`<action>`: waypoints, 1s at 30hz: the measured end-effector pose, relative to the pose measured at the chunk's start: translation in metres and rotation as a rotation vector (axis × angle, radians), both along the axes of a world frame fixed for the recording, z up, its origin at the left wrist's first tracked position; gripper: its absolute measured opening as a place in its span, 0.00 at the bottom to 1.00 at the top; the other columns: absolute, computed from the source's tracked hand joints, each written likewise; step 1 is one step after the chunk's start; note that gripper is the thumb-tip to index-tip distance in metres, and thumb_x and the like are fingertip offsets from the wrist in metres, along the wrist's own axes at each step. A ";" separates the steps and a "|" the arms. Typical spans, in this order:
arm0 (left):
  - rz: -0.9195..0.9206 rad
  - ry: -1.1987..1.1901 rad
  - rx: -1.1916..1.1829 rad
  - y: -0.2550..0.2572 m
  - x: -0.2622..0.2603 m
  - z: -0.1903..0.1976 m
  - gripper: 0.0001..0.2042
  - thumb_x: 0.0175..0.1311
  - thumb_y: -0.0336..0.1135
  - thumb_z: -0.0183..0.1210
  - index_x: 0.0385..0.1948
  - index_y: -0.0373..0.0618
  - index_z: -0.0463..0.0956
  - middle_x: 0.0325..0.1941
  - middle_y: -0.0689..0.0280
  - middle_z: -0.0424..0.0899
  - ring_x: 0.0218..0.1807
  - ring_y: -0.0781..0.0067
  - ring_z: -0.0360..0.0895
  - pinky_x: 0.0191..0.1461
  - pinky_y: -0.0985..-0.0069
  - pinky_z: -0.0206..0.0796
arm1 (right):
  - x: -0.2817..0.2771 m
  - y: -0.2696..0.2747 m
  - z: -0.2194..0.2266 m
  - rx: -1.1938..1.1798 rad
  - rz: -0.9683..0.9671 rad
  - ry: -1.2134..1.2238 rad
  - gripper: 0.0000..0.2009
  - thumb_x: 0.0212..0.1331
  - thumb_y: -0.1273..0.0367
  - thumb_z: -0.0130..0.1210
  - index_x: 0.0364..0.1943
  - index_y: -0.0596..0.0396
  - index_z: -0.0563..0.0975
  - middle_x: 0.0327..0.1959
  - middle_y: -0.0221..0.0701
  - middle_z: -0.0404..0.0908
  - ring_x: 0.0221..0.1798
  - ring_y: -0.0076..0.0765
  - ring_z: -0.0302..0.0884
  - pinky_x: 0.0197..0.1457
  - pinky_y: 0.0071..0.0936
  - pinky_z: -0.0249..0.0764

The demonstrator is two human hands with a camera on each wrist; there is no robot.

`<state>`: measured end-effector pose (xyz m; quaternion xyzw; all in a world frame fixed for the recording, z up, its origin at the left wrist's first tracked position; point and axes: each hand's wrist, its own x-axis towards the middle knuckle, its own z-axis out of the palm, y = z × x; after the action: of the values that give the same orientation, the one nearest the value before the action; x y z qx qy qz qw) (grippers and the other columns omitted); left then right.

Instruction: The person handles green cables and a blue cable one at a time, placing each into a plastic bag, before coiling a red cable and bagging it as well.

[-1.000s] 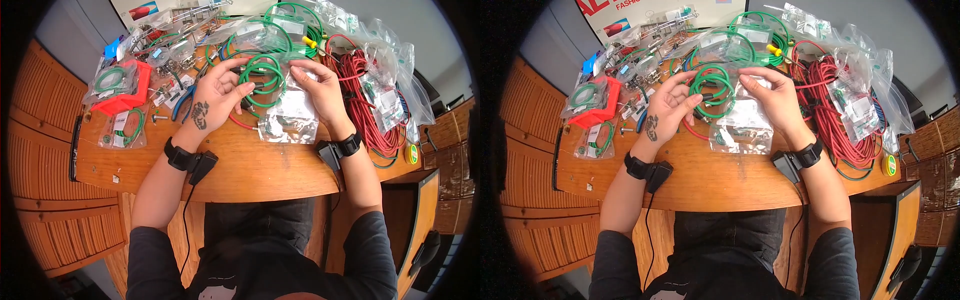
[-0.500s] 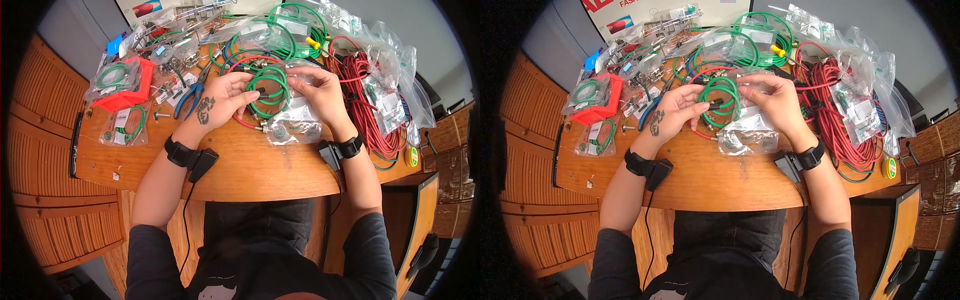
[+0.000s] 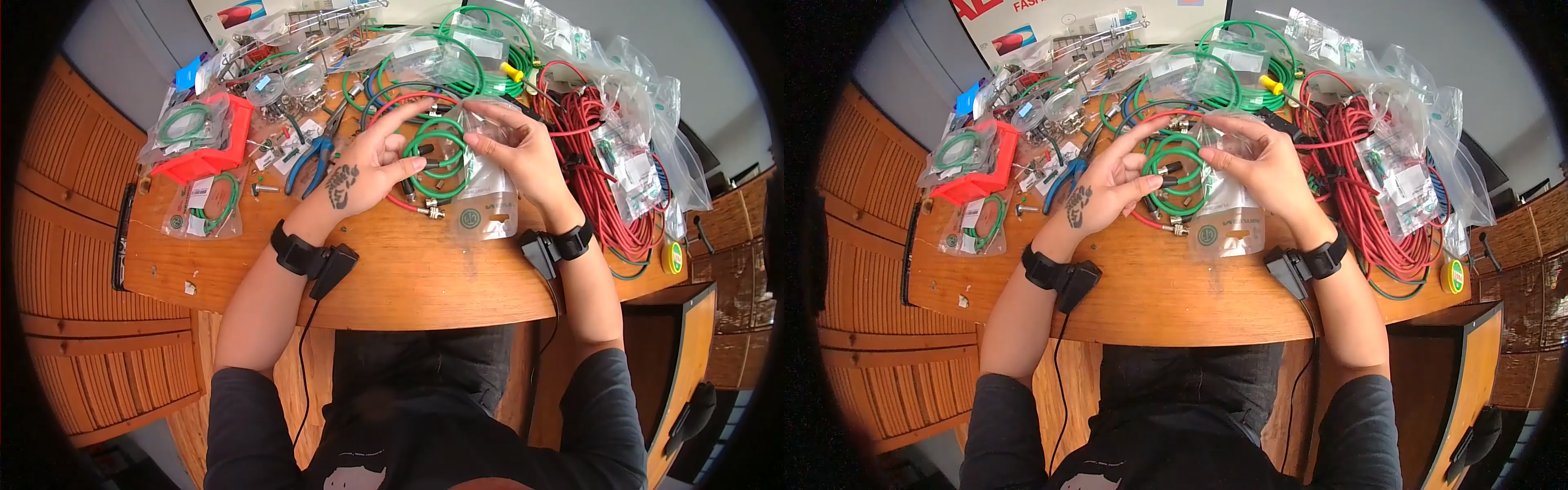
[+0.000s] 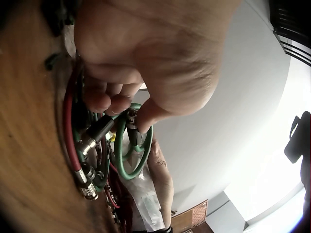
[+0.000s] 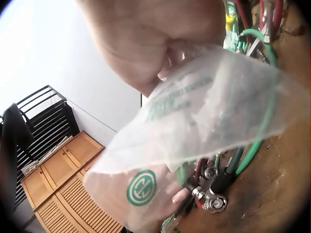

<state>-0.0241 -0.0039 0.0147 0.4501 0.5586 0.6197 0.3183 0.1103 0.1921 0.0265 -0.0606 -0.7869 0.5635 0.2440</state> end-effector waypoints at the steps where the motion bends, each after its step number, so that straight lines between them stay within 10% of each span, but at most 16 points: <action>1: 0.000 -0.001 -0.001 0.000 -0.001 -0.001 0.27 0.67 0.31 0.57 0.68 0.51 0.63 0.29 0.71 0.77 0.20 0.87 0.64 0.23 0.86 0.56 | 0.001 0.001 0.002 -0.011 0.021 -0.066 0.22 0.56 0.70 0.67 0.56 0.58 0.78 0.53 0.32 0.80 0.47 0.20 0.78 0.50 0.20 0.76; 30: -0.053 -0.080 -0.134 -0.002 -0.005 -0.003 0.20 0.66 0.27 0.58 0.61 0.38 0.71 0.30 0.68 0.81 0.20 0.84 0.73 0.25 0.84 0.67 | 0.000 0.003 -0.001 -0.121 0.236 -0.024 0.26 0.55 0.75 0.66 0.60 0.57 0.74 0.62 0.33 0.74 0.58 0.25 0.73 0.62 0.25 0.71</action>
<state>-0.0294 -0.0059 0.0122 0.4172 0.5735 0.5900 0.3859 0.1108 0.1949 0.0252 0.0108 -0.7561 0.6339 0.1624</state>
